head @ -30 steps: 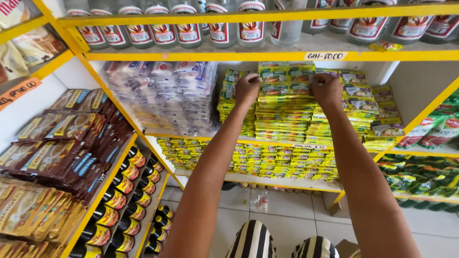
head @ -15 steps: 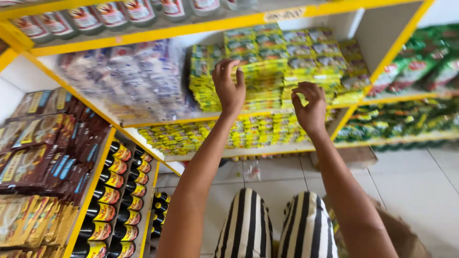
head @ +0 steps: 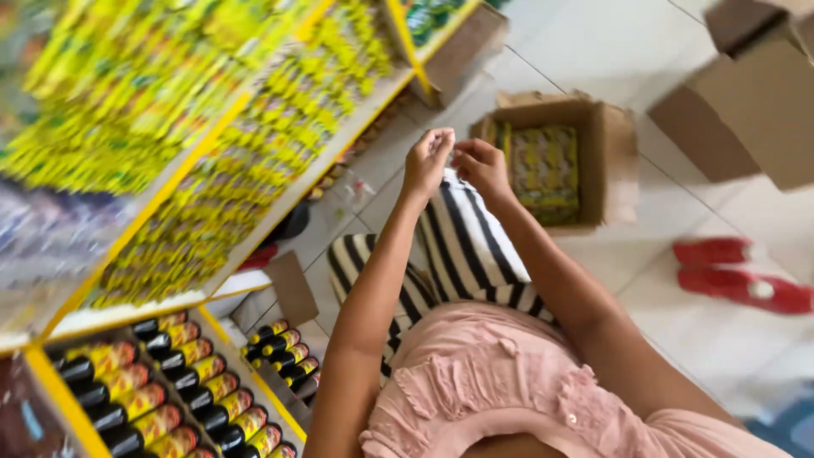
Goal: Organizing and stocking seasoning packets on grocery store shelves from a cardboard box.
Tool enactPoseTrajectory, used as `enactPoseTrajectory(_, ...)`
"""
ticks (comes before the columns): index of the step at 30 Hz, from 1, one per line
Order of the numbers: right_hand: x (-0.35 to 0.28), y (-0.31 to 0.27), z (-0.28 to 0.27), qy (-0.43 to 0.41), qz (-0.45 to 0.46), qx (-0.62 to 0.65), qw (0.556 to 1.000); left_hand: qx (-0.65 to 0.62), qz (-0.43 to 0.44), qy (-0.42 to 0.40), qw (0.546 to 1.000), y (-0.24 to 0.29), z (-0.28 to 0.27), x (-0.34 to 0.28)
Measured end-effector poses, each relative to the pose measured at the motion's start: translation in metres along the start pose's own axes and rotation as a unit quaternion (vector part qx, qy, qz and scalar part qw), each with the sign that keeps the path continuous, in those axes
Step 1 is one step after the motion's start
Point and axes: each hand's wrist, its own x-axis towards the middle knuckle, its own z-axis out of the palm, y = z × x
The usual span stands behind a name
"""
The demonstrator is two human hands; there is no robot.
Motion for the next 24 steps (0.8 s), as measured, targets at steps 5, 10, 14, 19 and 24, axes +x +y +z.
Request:
enactPoseTrajectory(5,-0.008,0.021,-0.064,0.076,0.020,0.058,0.995,0.104,-0.084,-0.082,0.988,-0.024,0.076,0.010)
enactPoseTrajectory(10,-0.003,0.059,-0.107,0.143,0.102,0.151,0.973,0.074,-0.118,-0.127,0.982,-0.129,0.124,0.031)
enactPoseTrajectory(14,0.002,0.084,-0.127,0.207,0.145,0.201,0.946,0.027,-0.164,-0.143,0.976,-0.208,0.156,0.043)
enactPoseTrajectory(19,0.013,0.142,-0.163,0.250,0.181,0.241,0.920,0.014,-0.243,-0.157,0.957,-0.250,0.175,0.047)
enactPoseTrajectory(24,0.027,0.201,-0.190,0.312,0.222,0.255,0.888,0.087,-0.265,-0.171,0.945,-0.307,0.165,0.033)
